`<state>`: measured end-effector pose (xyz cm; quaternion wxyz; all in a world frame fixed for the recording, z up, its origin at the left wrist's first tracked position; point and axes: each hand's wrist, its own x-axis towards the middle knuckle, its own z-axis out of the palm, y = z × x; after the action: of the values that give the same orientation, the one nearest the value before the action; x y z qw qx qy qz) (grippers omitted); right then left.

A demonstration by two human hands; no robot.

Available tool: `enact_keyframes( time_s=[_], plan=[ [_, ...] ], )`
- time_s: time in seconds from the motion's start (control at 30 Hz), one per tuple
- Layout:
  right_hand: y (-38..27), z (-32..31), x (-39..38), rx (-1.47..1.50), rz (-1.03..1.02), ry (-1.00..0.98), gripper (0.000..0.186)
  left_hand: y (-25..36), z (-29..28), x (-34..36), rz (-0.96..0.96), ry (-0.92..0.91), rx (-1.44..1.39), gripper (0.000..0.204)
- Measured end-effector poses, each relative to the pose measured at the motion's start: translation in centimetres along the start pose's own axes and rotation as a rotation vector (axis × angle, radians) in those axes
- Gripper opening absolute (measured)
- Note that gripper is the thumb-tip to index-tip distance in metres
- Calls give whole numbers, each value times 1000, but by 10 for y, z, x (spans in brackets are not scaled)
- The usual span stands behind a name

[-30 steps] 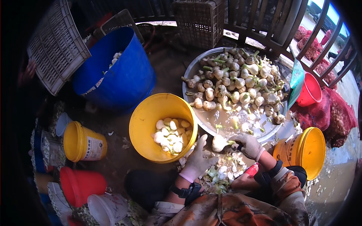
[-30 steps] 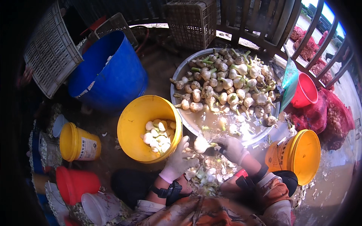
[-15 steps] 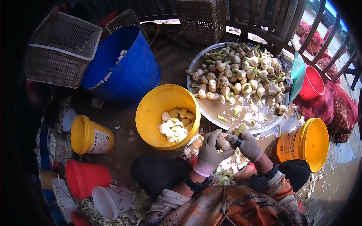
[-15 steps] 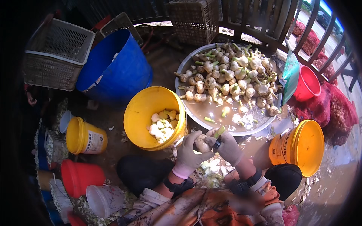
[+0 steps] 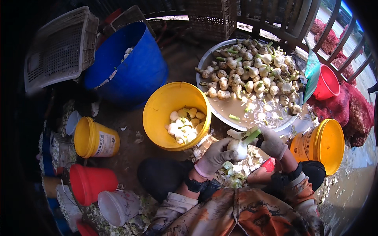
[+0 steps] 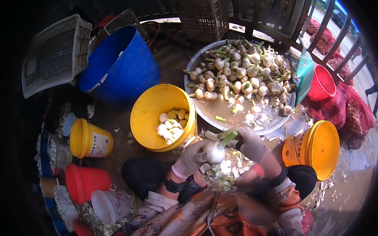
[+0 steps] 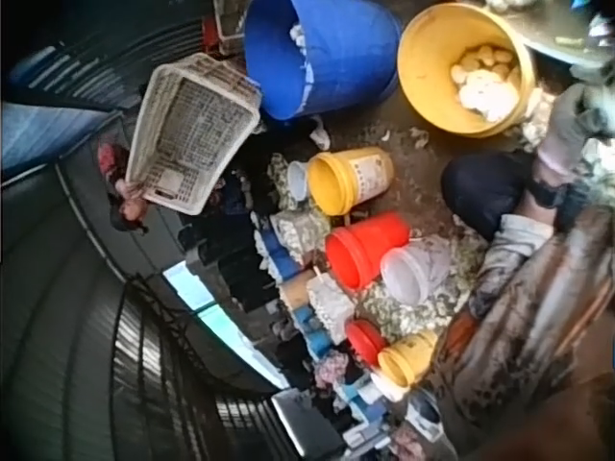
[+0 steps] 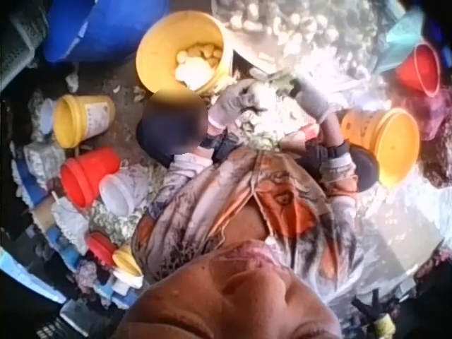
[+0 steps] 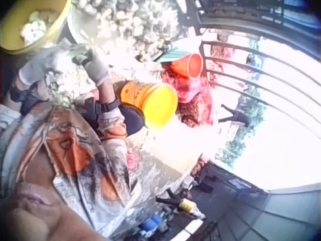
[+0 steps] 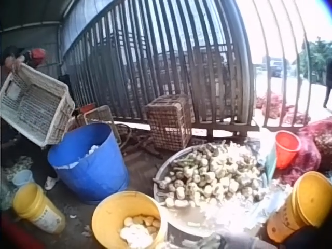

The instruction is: Peeling the outer skins of onions or similar vegetable bulbs by hand.

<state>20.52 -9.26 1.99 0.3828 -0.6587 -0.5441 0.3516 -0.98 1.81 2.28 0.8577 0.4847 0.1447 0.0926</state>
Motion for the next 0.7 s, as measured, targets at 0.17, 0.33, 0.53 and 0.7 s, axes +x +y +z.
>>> enact_keyframes(
  time_s=[0.17, 0.33, 0.53, 0.7],
  plan=[
    [-20, 4, -18, 557, 157, -84, 23, -16, 7, 13, 19, 95, 47, 74],
    [-26, 4, -14, 559, 25, -112, 15, -7, 1, 17, -40, -25, -315, 40],
    [-3, -1, -17, 339, 153, 309, 22, -1, 21, 4, 338, 256, 529, 25],
    [3, 4, -13, 441, 194, 379, 24, -67, 10, 13, -115, -360, 1466, 37]
  ],
)
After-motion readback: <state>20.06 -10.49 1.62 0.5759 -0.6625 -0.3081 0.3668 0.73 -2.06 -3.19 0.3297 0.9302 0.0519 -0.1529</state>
